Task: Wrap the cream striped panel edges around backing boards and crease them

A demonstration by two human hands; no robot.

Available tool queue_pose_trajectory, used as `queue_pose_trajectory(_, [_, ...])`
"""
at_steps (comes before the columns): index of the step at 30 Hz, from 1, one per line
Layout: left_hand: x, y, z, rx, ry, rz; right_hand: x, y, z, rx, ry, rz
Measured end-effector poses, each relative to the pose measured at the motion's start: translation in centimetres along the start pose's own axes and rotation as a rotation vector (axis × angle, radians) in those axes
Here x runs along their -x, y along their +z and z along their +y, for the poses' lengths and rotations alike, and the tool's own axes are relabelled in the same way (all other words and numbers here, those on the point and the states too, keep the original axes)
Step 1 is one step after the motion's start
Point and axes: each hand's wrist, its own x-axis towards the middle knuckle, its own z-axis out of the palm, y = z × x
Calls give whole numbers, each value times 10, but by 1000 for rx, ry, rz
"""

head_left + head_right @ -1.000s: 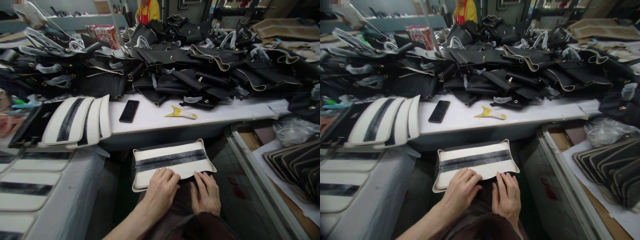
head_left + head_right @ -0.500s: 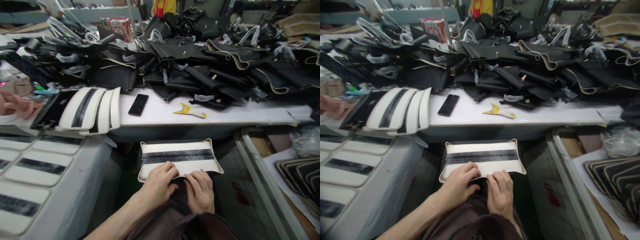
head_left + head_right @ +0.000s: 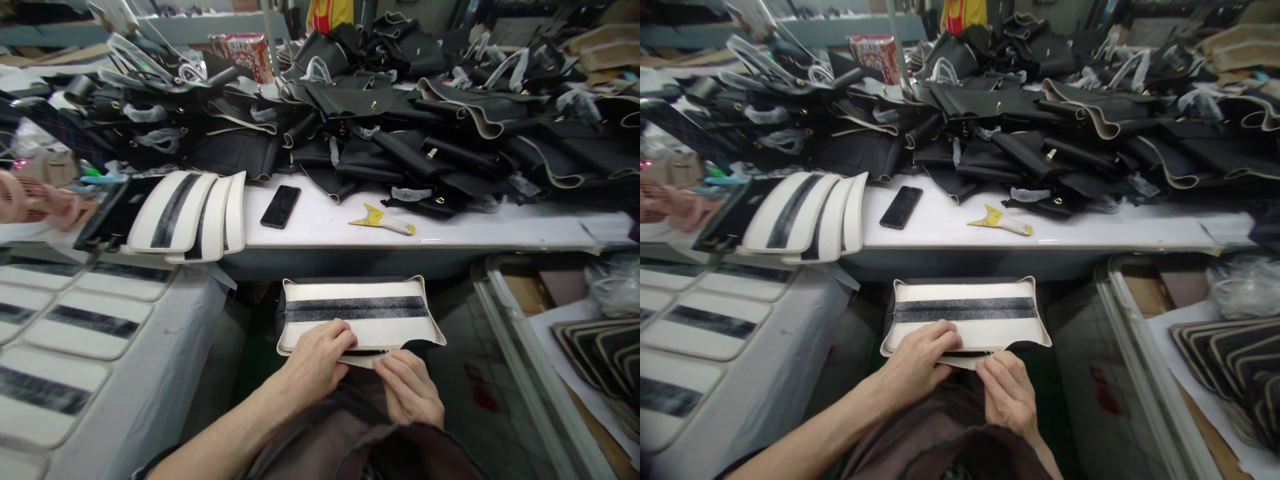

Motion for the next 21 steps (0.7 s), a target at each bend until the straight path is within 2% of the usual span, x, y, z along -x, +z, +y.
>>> queue_pose_trajectory(4, [0, -3, 6, -27, -21, 4, -10, -9, 1, -8, 6, -83])
queue_pose_trajectory(7, [-3, -2, 16, -80, -39, 14, -25, -7, 0, -19, 66, -116])
queue_pose_trajectory(12, [-19, 4, 29, -311, 72, 23, -36, -4, -1, -34, 141, -151])
queue_pose_trajectory(16, [-33, 5, 36, -275, 125, 54, -23, -11, -2, 30, 219, 19])
queue_pose_trajectory(19, [-41, 9, 40, -218, 137, -2, -5, -21, -2, 116, 335, 171])
queue_pose_trajectory(21, [-44, 15, 40, -209, 128, -34, 6, -26, -3, 145, 392, 211])
